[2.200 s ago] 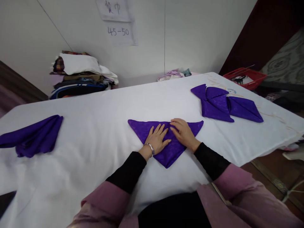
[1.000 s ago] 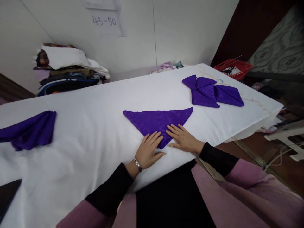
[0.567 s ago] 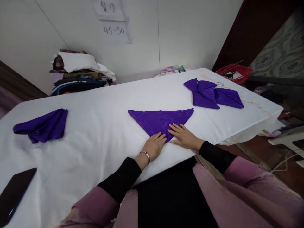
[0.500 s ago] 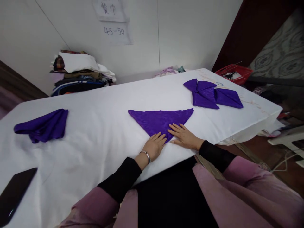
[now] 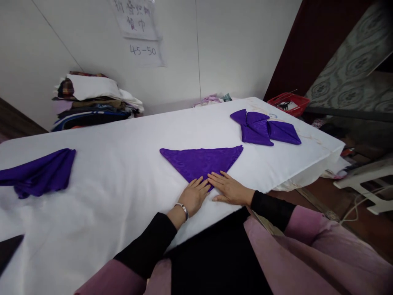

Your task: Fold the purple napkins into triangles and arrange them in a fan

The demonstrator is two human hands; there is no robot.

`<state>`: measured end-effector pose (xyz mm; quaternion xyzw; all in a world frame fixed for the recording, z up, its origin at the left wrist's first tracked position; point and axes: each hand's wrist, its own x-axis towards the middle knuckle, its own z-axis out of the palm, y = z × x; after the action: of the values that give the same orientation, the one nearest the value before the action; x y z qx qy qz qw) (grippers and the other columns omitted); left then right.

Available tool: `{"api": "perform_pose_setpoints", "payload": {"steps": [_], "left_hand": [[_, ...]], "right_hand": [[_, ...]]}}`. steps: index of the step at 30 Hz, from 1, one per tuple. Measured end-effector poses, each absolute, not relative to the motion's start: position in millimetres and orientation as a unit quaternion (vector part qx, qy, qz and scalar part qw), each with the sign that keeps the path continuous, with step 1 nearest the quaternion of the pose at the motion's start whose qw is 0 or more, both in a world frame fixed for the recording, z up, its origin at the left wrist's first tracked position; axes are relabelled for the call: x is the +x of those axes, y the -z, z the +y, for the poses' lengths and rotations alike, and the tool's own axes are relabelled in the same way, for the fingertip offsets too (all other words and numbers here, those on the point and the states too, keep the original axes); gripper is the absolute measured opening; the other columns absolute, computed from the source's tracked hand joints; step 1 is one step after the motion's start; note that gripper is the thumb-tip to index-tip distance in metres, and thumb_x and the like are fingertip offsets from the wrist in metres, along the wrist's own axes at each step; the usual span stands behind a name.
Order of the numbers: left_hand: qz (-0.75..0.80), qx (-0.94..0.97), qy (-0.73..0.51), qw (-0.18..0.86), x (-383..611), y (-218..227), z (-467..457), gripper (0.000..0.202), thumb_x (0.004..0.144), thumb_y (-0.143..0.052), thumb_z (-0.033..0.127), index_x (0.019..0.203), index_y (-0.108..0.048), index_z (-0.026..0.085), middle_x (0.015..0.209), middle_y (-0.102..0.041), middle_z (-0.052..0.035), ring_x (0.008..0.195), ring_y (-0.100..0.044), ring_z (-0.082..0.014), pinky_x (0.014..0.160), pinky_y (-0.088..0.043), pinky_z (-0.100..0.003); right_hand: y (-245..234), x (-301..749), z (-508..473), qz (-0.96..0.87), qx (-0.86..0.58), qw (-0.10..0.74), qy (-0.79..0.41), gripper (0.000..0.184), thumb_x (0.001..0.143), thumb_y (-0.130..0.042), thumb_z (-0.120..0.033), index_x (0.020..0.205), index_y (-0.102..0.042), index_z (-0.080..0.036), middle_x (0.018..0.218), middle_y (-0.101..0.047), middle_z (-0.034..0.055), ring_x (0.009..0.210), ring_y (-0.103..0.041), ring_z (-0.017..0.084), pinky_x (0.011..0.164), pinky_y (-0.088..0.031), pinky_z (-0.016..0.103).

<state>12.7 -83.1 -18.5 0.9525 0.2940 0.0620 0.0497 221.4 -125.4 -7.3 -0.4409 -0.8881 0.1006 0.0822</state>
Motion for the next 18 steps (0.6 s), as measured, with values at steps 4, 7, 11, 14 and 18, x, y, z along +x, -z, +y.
{"api": "perform_pose_setpoints", "payload": {"steps": [4, 7, 11, 14, 18], "left_hand": [[0.286, 0.954, -0.073, 0.053, 10, 24, -80, 0.037, 0.095, -0.035, 0.028, 0.125, -0.055, 0.022, 0.136, -0.053, -0.0059, 0.132, -0.039, -0.0242, 0.106, -0.035, -0.043], [0.288, 0.953, -0.078, 0.059, 10, 26, -79, 0.037, 0.095, -0.035, 0.029, 0.125, -0.056, 0.023, 0.135, -0.053, -0.0057, 0.131, -0.039, -0.024, 0.106, -0.035, -0.043], [0.291, 0.952, -0.077, 0.057, 9, 29, -78, 0.035, 0.094, -0.037, 0.029, 0.124, -0.057, 0.023, 0.135, -0.053, -0.0048, 0.131, -0.04, -0.0244, 0.105, -0.035, -0.043], [0.291, 0.952, -0.084, 0.054, 9, 33, -77, 0.035, 0.094, -0.038, 0.028, 0.123, -0.057, 0.023, 0.135, -0.053, -0.0049, 0.131, -0.04, -0.0247, 0.105, -0.035, -0.044], [0.283, 0.952, -0.103, 0.05, 8, 33, -77, 0.035, 0.094, -0.038, 0.027, 0.123, -0.058, 0.023, 0.134, -0.055, -0.0056, 0.131, -0.041, -0.0242, 0.105, -0.036, -0.044]], "right_hand": [[9, 240, -116, -0.867, -0.488, 0.071, -0.068, 0.072, 0.09, -0.032, -0.061, 0.143, -0.032, -0.012, 0.15, -0.028, 0.0138, 0.14, -0.021, 0.025, 0.113, -0.014, 0.047], [9, 253, -110, -0.835, -0.545, 0.065, -0.039, 0.072, 0.091, -0.03, -0.061, 0.142, -0.035, -0.01, 0.148, -0.03, 0.0152, 0.138, -0.025, 0.028, 0.111, -0.017, 0.049], [8, 266, -103, -0.785, -0.616, 0.066, -0.015, 0.069, 0.091, -0.03, -0.06, 0.139, -0.04, -0.011, 0.146, -0.035, 0.0166, 0.135, -0.03, 0.03, 0.109, -0.019, 0.053], [4, 277, -94, -0.758, -0.642, 0.115, -0.022, 0.059, 0.092, -0.034, -0.055, 0.131, -0.05, -0.013, 0.141, -0.044, 0.0165, 0.133, -0.035, 0.03, 0.108, -0.021, 0.053], [-4, 302, -71, -0.63, -0.71, 0.294, -0.115, 0.036, 0.088, -0.05, -0.039, 0.113, -0.063, -0.017, 0.128, -0.057, 0.0121, 0.124, -0.047, 0.026, 0.102, -0.036, 0.041]]}}
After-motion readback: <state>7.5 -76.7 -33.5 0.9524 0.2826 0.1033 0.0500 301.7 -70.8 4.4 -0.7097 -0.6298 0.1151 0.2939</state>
